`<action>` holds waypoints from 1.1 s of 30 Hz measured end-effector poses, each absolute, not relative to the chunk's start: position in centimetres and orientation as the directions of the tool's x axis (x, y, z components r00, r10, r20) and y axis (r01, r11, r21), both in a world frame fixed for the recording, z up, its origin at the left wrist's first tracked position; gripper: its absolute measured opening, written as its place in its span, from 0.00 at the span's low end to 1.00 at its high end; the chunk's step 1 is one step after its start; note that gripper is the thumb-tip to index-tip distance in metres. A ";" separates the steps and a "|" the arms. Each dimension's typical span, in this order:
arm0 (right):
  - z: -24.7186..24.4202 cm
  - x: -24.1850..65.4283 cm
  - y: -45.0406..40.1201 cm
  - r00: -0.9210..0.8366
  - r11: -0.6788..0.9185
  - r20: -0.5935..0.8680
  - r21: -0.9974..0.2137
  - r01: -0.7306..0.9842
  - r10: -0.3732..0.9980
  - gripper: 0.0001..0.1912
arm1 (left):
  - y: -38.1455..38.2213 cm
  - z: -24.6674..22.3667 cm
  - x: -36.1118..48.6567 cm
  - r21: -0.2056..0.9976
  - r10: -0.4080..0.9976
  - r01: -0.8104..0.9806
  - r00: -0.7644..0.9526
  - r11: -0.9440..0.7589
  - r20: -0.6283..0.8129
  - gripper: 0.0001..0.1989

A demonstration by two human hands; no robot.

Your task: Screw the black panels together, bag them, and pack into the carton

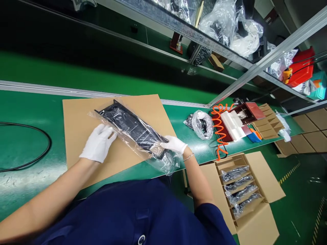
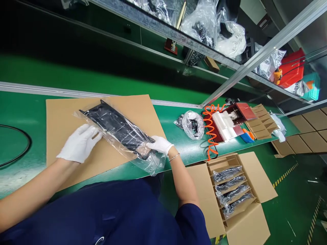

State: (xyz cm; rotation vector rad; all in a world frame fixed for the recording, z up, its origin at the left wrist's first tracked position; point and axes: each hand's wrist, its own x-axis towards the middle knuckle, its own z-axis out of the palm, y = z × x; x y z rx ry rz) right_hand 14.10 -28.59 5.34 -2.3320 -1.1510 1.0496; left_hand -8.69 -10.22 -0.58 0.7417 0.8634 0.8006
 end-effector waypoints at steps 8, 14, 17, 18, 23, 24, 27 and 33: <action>4.8 9.3 -34.6 0.639 -0.422 -0.209 -0.884 0.200 0.741 0.17 | -12.1 3.0 -7.3 0.807 0.687 -0.242 0.680 0.538 -0.254 0.19; 5.3 7.7 -39.7 0.803 -0.338 -0.139 -0.938 0.082 0.579 0.19 | -14.5 5.4 -7.2 0.941 0.662 -0.200 0.748 0.274 -0.034 0.27; 5.2 7.5 -41.4 0.837 -0.314 -0.126 -0.948 0.057 0.532 0.17 | -15.8 6.7 -7.0 0.960 0.663 -0.190 0.749 0.206 0.006 0.29; 5.2 7.5 -41.8 0.841 -0.305 -0.120 -0.951 0.055 0.527 0.16 | -16.2 7.1 -7.0 0.961 0.658 -0.190 0.753 0.203 0.009 0.29; 5.7 7.2 -42.7 0.851 -0.241 -0.107 -0.970 0.024 0.514 0.15 | -17.2 7.9 -6.6 0.964 0.638 -0.193 0.770 0.184 0.032 0.29; 5.9 7.2 -42.8 0.854 -0.236 -0.104 -0.972 0.022 0.510 0.15 | -17.2 7.9 -6.5 0.965 0.635 -0.194 0.771 0.174 0.041 0.28; 6.9 7.0 -42.9 0.853 -0.227 -0.083 -0.973 0.043 0.515 0.14 | -17.0 8.0 -6.2 0.966 0.615 -0.194 0.787 0.169 0.050 0.27; 7.9 6.0 -43.3 0.845 -0.188 0.020 -0.972 0.141 0.534 0.19 | -16.4 8.9 -4.9 0.918 0.580 -0.226 0.815 0.325 -0.005 0.21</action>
